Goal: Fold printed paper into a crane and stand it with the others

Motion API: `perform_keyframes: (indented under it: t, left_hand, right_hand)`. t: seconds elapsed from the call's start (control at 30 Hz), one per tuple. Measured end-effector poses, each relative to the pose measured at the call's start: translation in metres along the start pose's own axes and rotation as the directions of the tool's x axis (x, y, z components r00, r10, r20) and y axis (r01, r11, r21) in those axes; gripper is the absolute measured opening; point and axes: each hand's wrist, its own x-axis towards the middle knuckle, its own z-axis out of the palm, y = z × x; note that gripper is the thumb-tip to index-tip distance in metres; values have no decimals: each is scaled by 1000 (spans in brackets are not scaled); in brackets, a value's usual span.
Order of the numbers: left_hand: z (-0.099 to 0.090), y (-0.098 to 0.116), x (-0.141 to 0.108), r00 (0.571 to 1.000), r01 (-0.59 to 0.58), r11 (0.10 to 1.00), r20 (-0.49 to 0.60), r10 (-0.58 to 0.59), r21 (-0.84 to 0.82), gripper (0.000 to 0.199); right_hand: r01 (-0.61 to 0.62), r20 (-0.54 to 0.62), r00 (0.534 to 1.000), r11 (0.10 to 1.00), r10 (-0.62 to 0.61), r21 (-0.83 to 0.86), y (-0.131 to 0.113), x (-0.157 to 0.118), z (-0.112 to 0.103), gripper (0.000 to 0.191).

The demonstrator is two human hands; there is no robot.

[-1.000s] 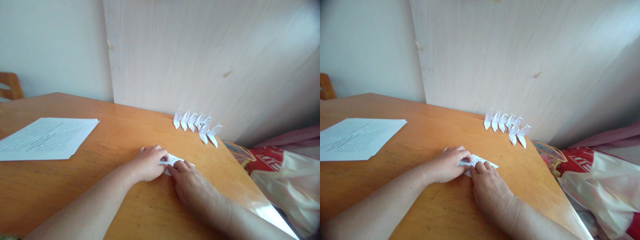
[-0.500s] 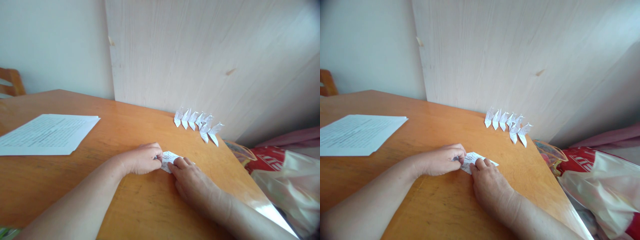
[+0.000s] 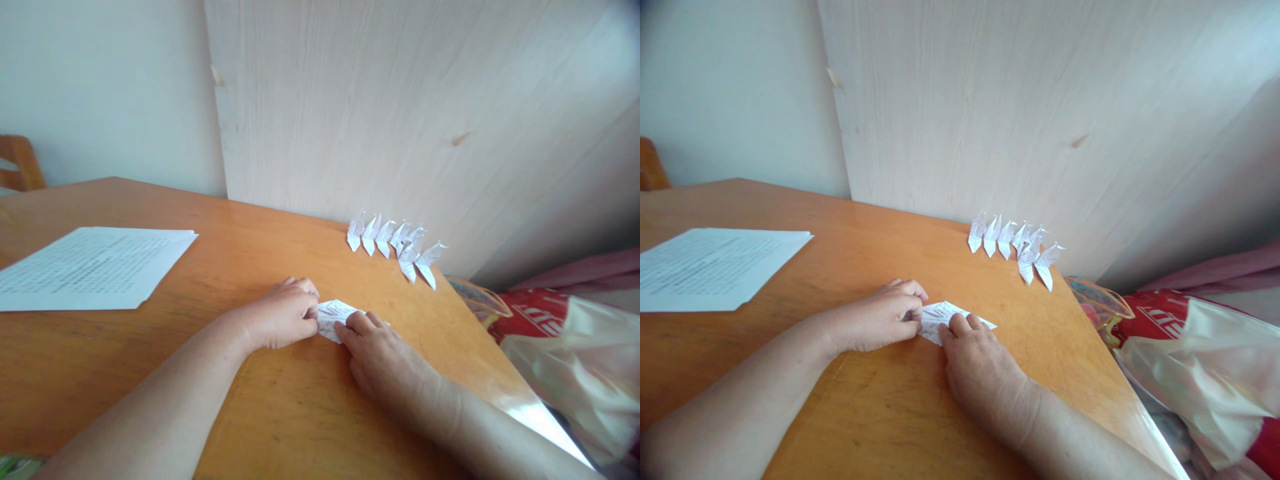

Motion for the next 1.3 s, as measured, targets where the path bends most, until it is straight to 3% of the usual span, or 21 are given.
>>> perform_keyframes:
  t: [0.43,0.67,0.97,1.3]
  left_hand:
    - [4,7,3,994,94,995,-49,-93,27,41]
    - [11,-1,4,994,81,997,-74,-81,0,29]
    - [6,-9,1,997,66,998,-37,-67,-23,14]
    - [3,-7,4,995,101,994,-19,-102,-46,37]
  right_hand:
    - [11,-24,1000,1000,-11,13,1,0,2,42]
    - [29,-42,999,999,-30,-24,-1,-1,1,29]
    - [24,-41,999,1000,-25,-21,-1,-3,-2,29]
    - [40,-65,997,999,-41,-3,-1,-2,2,31]
